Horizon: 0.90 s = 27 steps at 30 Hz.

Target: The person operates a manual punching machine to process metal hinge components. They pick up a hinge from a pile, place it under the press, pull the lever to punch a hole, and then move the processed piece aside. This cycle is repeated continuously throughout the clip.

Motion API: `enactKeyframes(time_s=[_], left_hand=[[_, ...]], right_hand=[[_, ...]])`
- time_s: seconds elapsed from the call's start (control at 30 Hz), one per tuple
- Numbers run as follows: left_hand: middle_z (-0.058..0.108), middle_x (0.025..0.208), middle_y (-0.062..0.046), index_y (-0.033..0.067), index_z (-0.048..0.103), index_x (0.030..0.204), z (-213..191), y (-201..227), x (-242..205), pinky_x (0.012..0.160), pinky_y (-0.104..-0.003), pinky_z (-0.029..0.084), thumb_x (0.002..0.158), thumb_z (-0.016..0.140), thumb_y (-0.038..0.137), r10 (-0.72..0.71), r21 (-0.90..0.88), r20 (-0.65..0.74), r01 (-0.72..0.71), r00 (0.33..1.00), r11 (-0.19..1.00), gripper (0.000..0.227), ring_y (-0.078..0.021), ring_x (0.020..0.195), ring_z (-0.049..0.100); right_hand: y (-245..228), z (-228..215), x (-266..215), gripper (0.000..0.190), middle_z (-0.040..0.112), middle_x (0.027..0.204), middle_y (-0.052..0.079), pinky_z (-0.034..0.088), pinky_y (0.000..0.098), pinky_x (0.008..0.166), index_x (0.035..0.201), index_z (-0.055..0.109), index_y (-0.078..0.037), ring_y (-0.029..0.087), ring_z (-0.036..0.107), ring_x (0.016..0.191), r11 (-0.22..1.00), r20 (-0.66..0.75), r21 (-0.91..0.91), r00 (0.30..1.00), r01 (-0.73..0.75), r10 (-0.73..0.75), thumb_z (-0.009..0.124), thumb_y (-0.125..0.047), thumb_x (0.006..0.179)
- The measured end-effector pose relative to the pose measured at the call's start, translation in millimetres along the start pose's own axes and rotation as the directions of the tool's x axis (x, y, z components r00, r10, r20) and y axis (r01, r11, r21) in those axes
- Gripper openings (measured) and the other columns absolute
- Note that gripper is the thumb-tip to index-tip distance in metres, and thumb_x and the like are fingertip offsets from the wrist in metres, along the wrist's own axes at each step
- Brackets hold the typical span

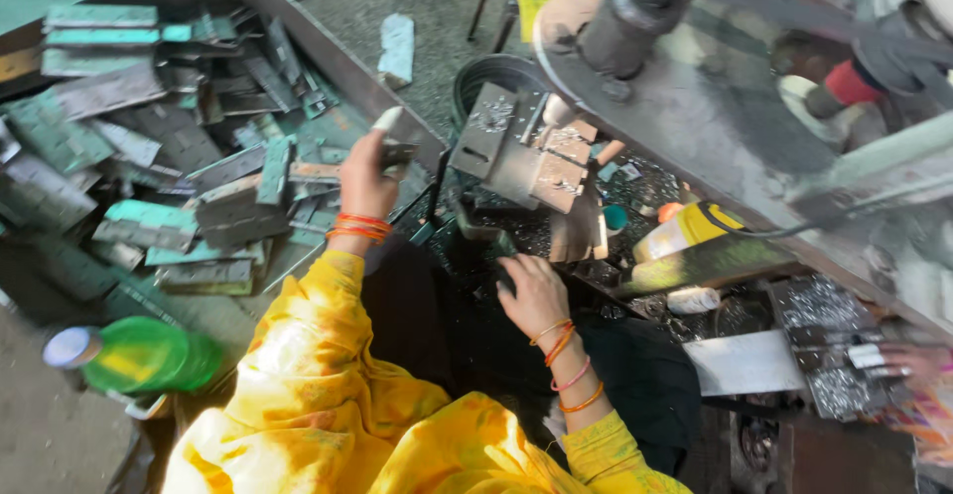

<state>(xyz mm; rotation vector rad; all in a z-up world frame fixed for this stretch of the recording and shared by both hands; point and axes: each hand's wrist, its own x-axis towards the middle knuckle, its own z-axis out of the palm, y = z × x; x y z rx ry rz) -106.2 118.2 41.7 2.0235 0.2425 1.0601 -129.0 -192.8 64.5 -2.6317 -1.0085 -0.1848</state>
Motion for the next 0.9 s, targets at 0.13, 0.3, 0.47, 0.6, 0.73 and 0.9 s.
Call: enactKeyframes(time_s=[0.13,0.3,0.47,0.6,0.73,0.9], left_hand=[[0.064,0.114,-0.017,0.006,0.061,0.128,64,50,16,0.092,-0.045,0.054,0.07,0.069,-0.011,0.338,-0.193,0.198,-0.302,0.92,0.934,0.061,-0.0404,0.109,0.062],[0.059,0.119,-0.012,0.0081,0.062,0.126,108,45,-7,0.1,-0.041,0.05,0.08,0.064,-0.002,0.55,-0.103,0.572,-0.612,0.608,0.784,0.047,-0.0331,0.116,0.058],[0.057,0.125,-0.007,0.0147,0.066,0.119,123,15,-36,0.118,-0.048,0.036,0.087,0.06,0.016,0.497,0.067,0.722,-0.764,0.481,0.642,0.033,-0.0269,0.126,0.056],[0.054,0.135,-0.007,0.0151,0.065,0.129,127,15,-42,0.123,-0.058,0.018,0.085,0.062,0.019,0.444,0.166,0.724,-0.758,0.528,0.631,0.045,-0.025,0.134,0.051],[0.05,0.143,-0.009,0.0194,0.059,0.14,139,19,-30,0.123,-0.065,0.007,0.083,0.067,0.021,0.22,0.168,0.841,-0.624,0.495,0.763,0.057,-0.025,0.135,0.048],[0.049,0.147,-0.007,0.0225,0.059,0.14,157,12,-1,0.123,-0.064,0.006,0.079,0.066,0.011,0.18,0.156,0.85,-0.562,0.495,0.813,0.062,-0.0223,0.14,0.046]], right_hand=[[0,1,-1,0.035,0.069,0.117,0.01,0.05,0.0426,0.099,0.116,0.071,-0.012,0.033,0.061,0.115,0.999,0.01,0.027,1.0,-0.028,0.027,0.072,-0.02,0.082],[2,2,-2,0.038,0.069,0.117,0.011,0.049,0.0434,0.099,0.118,0.071,-0.01,0.033,0.061,0.115,1.0,-0.034,0.016,0.999,-0.024,0.024,0.073,-0.02,0.081],[0,4,-2,0.034,0.07,0.116,0.009,0.05,0.043,0.098,0.117,0.071,-0.01,0.031,0.062,0.116,0.998,0.011,0.016,0.998,-0.066,0.066,0.072,-0.02,0.084],[1,4,1,0.036,0.069,0.12,0.01,0.051,0.0428,0.099,0.119,0.07,-0.01,0.032,0.061,0.116,0.998,-0.012,0.025,0.998,-0.066,0.066,0.072,-0.021,0.084],[8,7,1,0.046,0.064,0.128,0.015,0.05,0.0439,0.096,0.124,0.066,-0.009,0.036,0.058,0.118,0.99,0.008,0.092,0.994,-0.109,0.109,0.075,-0.024,0.081],[21,11,7,0.067,0.059,0.13,0.021,0.051,0.0477,0.093,0.139,0.055,-0.01,0.042,0.059,0.116,0.964,0.185,0.072,0.953,-0.255,0.239,0.078,-0.033,0.08]])
